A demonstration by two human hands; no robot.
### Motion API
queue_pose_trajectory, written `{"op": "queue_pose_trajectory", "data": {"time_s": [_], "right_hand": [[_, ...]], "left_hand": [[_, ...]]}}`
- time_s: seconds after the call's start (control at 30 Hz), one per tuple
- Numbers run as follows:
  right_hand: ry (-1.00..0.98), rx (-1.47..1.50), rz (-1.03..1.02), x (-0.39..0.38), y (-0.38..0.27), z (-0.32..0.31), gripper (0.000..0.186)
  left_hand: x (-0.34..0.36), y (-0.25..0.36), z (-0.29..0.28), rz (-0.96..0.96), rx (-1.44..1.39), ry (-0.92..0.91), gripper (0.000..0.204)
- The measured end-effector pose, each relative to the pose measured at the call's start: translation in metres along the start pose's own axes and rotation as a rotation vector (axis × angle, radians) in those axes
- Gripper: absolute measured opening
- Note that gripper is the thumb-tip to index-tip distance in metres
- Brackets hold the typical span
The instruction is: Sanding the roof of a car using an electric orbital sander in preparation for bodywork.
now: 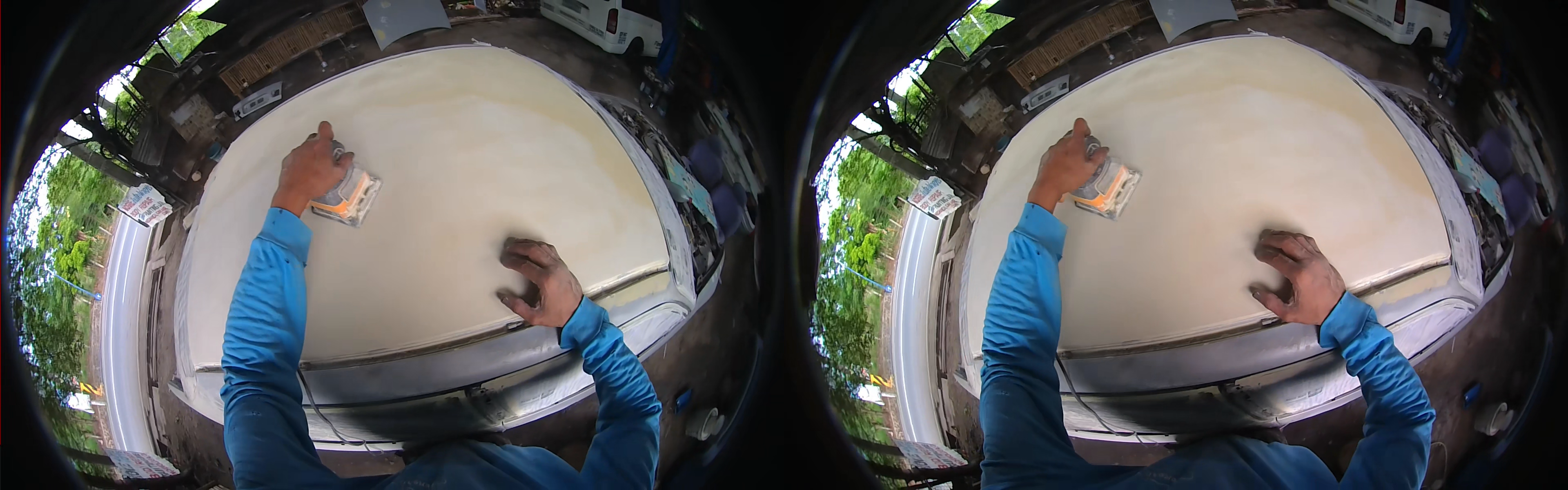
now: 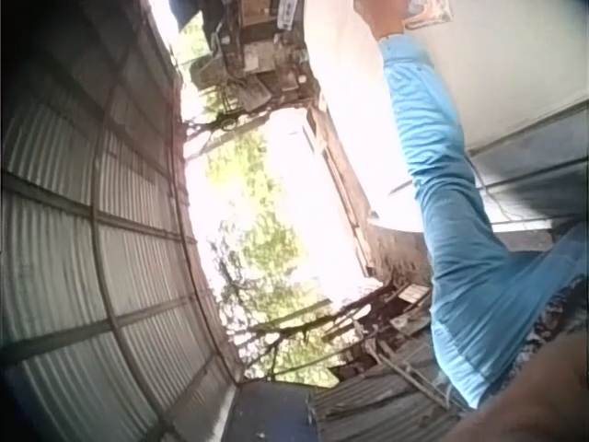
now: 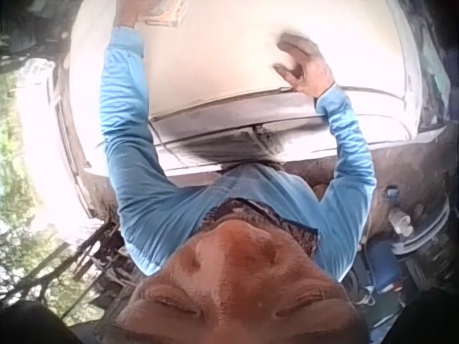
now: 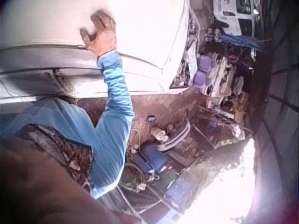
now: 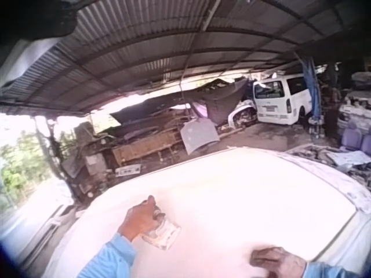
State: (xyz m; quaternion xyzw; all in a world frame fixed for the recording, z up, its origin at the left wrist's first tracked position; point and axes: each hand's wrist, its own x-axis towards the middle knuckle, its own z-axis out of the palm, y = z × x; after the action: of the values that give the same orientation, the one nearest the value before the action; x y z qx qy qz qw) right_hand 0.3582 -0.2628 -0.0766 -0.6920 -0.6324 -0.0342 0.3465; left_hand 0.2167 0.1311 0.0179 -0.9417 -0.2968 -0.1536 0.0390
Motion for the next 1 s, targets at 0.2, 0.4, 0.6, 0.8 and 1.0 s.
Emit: {"op": "queue_pose_trajectory", "data": {"time_s": [0.2,0.4,0.6,0.8,1.0], "right_hand": [[0.006,0.008,-0.004,-0.003,0.001,0.001,0.043],[0.003,0.014,-0.002,-0.002,0.003,0.000,0.042],[-0.014,0.016,-0.015,0.001,0.004,0.000,0.044],[0.000,-0.012,0.003,0.000,0.001,0.001,0.044],[-0.002,-0.008,0.009,-0.003,-0.002,0.002,0.043]], "left_hand": [[-0.023,0.052,-0.009,0.103,-0.081,-0.050,0.051],[-0.005,-0.046,-0.010,-0.157,0.021,-0.048,0.048],[-0.027,-0.168,-0.010,-0.406,0.118,-0.069,0.053],[-0.033,-0.169,-0.012,-0.445,0.105,-0.060,0.053],[-0.005,-0.034,-0.003,-0.184,0.070,-0.065,0.050]]}}
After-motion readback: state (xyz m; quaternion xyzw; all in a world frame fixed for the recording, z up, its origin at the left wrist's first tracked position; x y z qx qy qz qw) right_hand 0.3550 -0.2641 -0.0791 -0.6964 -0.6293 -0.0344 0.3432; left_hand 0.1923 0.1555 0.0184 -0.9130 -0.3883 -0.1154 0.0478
